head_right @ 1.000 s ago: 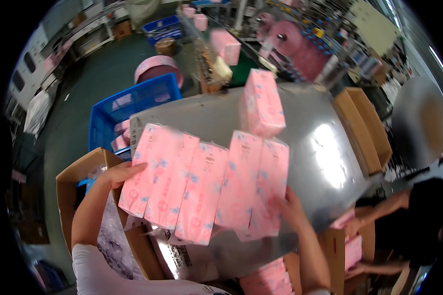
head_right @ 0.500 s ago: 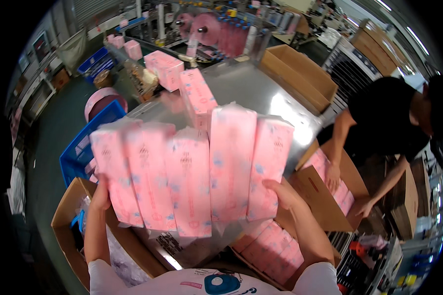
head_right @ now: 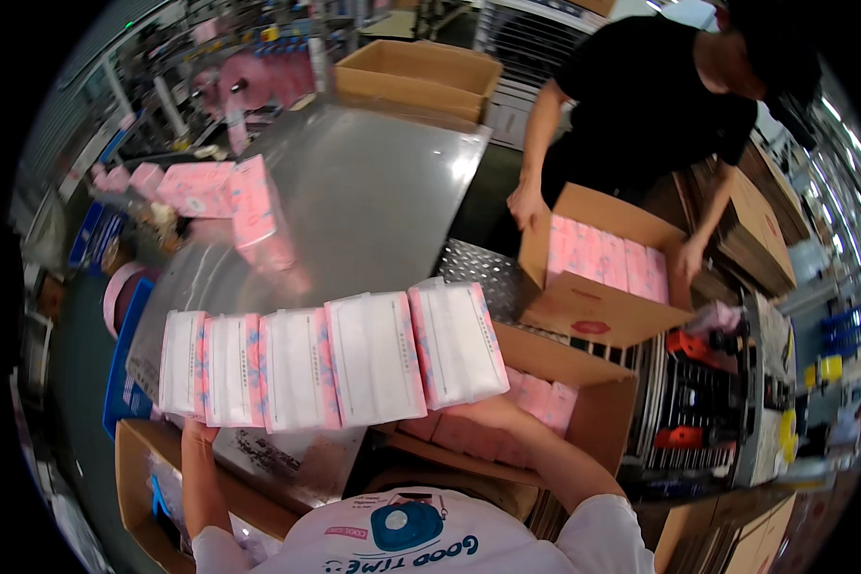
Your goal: The person packs pink rectangular packages into cardboard boxes by hand and places the boxes onto a conveyor belt for sealing.
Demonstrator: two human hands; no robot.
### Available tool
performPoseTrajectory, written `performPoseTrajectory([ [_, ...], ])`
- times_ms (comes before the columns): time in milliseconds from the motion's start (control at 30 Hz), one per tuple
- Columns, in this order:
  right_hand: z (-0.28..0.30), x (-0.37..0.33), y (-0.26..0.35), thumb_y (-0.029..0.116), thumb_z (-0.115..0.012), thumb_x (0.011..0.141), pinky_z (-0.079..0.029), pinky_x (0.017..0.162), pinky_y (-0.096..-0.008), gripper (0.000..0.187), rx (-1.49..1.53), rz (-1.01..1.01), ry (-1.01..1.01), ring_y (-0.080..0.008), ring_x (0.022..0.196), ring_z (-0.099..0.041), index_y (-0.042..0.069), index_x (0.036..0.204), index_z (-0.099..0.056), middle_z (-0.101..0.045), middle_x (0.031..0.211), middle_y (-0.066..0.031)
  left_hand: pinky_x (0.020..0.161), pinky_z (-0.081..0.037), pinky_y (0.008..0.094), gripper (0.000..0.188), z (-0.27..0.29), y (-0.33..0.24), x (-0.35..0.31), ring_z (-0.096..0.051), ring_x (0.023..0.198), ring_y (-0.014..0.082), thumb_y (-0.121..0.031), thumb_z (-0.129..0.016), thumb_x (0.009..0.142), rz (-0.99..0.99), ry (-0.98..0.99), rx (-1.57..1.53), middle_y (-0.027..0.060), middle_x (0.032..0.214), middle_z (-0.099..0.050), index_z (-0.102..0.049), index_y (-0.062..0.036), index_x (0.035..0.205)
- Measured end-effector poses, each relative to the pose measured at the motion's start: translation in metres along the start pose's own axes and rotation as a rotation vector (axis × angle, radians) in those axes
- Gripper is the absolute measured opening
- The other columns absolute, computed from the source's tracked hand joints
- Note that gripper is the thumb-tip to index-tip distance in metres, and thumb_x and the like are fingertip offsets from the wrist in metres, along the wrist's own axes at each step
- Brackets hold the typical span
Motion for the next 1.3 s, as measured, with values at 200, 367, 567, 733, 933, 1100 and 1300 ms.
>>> performPoseTrajectory([
  [200, 0.045, -0.118, -0.049, 0.015, -0.076, 0.073, -0.040, 0.097, -0.0345, 0.062, 0.302, -0.141, -0.358, -0.0228, 0.115, -0.048, 0.002, 0.127, -0.048, -0.051, 0.126, -0.0098, 0.100, -0.041, 0.0380, 0.049, -0.109, 0.066, 0.040, -0.047, 0.119, 0.0201, -0.035, -0.045, 0.095, 0.235, 0.192, 0.240, 0.0056, 0.134, -0.046, -0.039, -0.0071, 0.135],
  [367, 0.078, -0.248, -0.101, 0.003, -0.069, 0.068, -0.046, 0.086, -0.0321, 0.049, 0.538, -0.317, -0.670, -0.0194, 0.100, -0.056, 0.000, 0.115, -0.057, -0.060, 0.110, -0.0074, 0.094, -0.045, 0.0347, 0.044, -0.214, 0.177, 0.031, -0.052, 0.113, 0.0203, -0.029, -0.048, 0.093, 0.533, 0.299, 0.310, 0.0059, 0.127, -0.052, -0.045, -0.0034, 0.129],
  [567, 0.057, -0.293, -0.175, 0.010, -0.064, 0.074, -0.047, 0.080, -0.0300, 0.042, 0.218, -0.756, -0.934, -0.0203, 0.092, -0.060, -0.003, 0.112, -0.053, -0.061, 0.102, -0.0111, 0.097, -0.041, 0.0366, 0.044, -0.219, 0.311, 0.038, -0.050, 0.114, 0.0190, -0.035, -0.044, 0.095, 0.762, 0.408, 0.330, 0.0063, 0.124, -0.053, -0.047, -0.0046, 0.127],
  [733, 0.079, -0.259, -0.084, -0.002, -0.060, 0.075, -0.042, 0.094, -0.0312, 0.062, 0.381, -0.327, -1.019, -0.0200, 0.112, -0.052, 0.000, 0.132, -0.035, -0.053, 0.121, -0.0096, 0.100, -0.037, 0.0343, 0.049, -0.229, 0.286, 0.031, -0.048, 0.117, 0.0197, -0.037, -0.042, 0.097, 0.585, 0.283, 0.458, 0.0066, 0.129, -0.050, -0.040, -0.0039, 0.133],
  [933, 0.095, -0.194, -0.077, 0.052, -0.075, 0.065, -0.014, 0.103, -0.0659, 0.104, -0.658, -0.427, -0.816, -0.0403, 0.138, -0.011, 0.006, 0.142, -0.023, -0.018, 0.148, -0.0176, 0.100, -0.030, 0.0492, 0.066, -0.295, 0.242, 0.017, -0.033, 0.127, 0.0342, -0.034, -0.061, 0.081, -0.661, 0.678, 1.544, 0.0159, 0.139, -0.036, -0.036, -0.0084, 0.137],
  [1100, 0.116, -0.103, -0.106, 0.074, -0.053, 0.069, -0.011, 0.098, -0.0726, 0.103, -0.714, -0.763, -0.555, -0.0390, 0.139, -0.007, 0.008, 0.143, -0.024, -0.017, 0.150, -0.0127, 0.089, -0.029, 0.0618, 0.069, -0.319, 0.279, 0.028, -0.030, 0.129, 0.0304, -0.034, -0.066, 0.073, -0.740, 0.766, 1.905, 0.0092, 0.138, -0.037, -0.040, -0.0157, 0.134],
  [1300, 0.136, -0.065, -0.186, 0.075, -0.049, 0.071, -0.010, 0.099, -0.0728, 0.103, -0.729, -0.916, -0.384, -0.0376, 0.138, -0.007, 0.006, 0.143, -0.024, -0.016, 0.151, -0.0153, 0.091, -0.032, 0.0617, 0.062, -0.340, 0.332, 0.079, -0.033, 0.128, 0.0261, -0.043, -0.053, 0.083, -0.110, 0.971, 2.095, 0.0072, 0.136, -0.041, -0.038, -0.0108, 0.134],
])
Point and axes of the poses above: each hand's wrist, its own x-axis towards the middle knuckle, its own z-axis out of the back of the hand, y = z × x, the point moved 2 cm from there along x, towards the middle knuckle
